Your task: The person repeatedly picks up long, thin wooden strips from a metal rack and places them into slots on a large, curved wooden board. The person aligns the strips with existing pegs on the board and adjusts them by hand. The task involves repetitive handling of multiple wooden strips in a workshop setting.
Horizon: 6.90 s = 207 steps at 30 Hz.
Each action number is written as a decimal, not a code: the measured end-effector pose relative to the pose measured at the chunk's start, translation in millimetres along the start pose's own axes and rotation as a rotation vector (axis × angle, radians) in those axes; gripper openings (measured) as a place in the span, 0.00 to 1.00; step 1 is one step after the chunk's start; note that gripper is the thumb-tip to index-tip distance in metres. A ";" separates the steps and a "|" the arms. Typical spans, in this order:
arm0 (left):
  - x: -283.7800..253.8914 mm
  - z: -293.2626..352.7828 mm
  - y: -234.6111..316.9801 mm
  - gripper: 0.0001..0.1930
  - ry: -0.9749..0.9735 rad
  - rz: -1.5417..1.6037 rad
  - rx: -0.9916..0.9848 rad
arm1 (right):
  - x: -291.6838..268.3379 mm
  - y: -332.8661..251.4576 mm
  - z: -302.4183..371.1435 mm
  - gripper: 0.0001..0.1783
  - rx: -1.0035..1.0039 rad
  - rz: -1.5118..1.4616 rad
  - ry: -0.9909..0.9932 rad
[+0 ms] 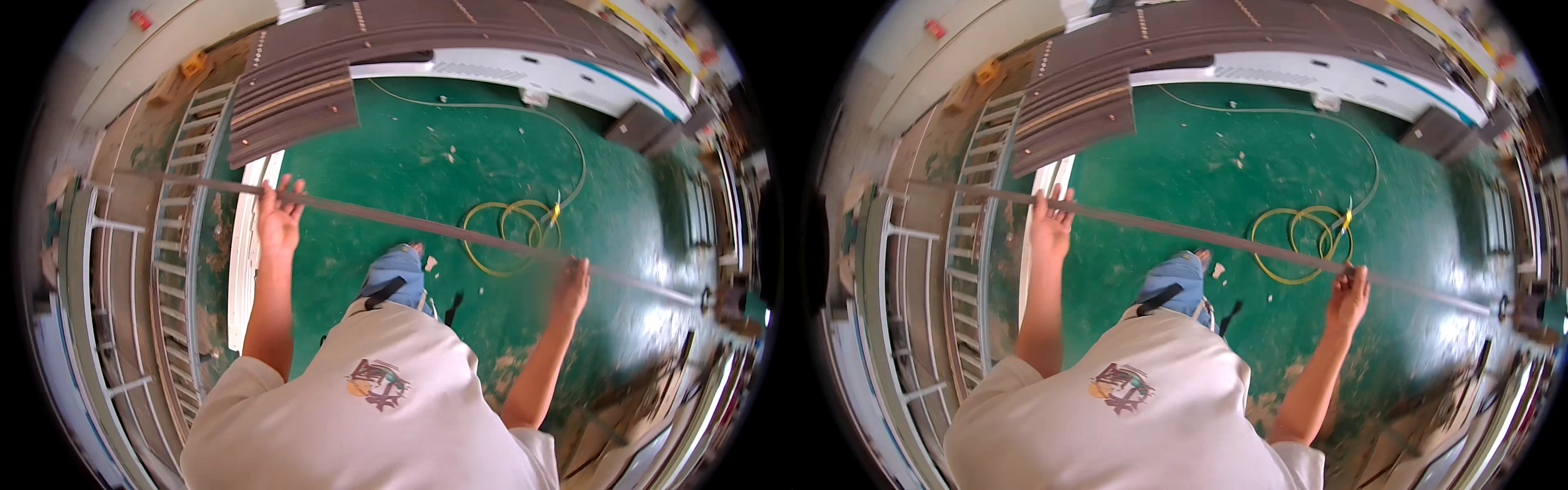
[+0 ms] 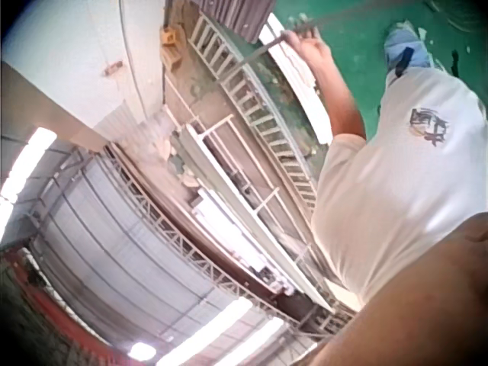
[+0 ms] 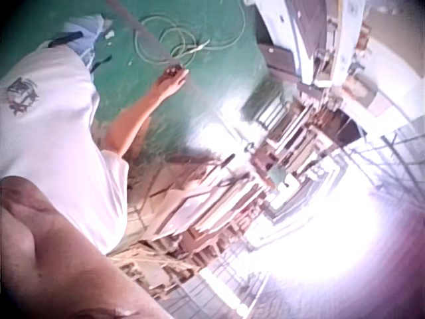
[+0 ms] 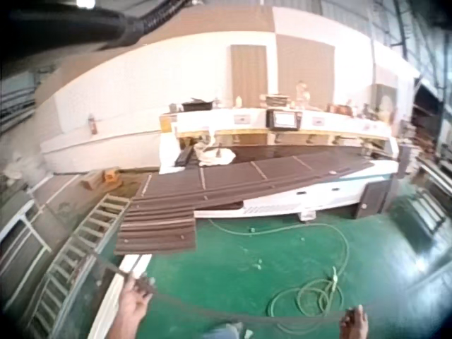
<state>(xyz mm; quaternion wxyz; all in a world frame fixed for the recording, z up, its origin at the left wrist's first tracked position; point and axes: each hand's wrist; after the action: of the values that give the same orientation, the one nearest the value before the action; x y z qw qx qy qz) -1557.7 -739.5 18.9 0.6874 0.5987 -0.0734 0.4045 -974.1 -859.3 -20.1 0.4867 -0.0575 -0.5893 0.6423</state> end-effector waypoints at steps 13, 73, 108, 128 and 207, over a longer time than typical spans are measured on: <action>317.1 -228.8 -132.7 0.17 0.079 0.220 -0.091 | 138.1 -165.8 -367.1 0.19 -0.354 1.196 -0.103; 761.8 -587.5 -357.5 0.18 0.463 0.154 0.151 | 713.7 -211.6 -1102.3 0.21 -0.699 1.755 -1.471; 757.5 -555.6 -376.2 0.13 0.422 0.238 0.148 | 675.5 -233.8 -1047.9 0.25 -1.166 1.894 -1.683; 729.1 -536.4 -392.7 0.19 0.362 0.123 0.066 | 610.2 -212.3 -1083.5 0.22 -1.160 1.697 -1.805; 333.7 -670.2 -218.1 0.45 0.684 -2.087 0.115 | 514.6 -39.1 -1098.3 0.06 -0.860 2.437 -1.286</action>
<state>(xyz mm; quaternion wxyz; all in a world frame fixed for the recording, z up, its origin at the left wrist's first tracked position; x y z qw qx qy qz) -1453.2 17.8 -135.0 0.6465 0.2540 0.6822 -0.2283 -508.6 260.7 -59.5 -0.7534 -0.3609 -0.4315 0.3405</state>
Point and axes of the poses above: each hand's wrist, its own z-axis away from the middle knuckle, its own x-axis out of the palm, y = z × x
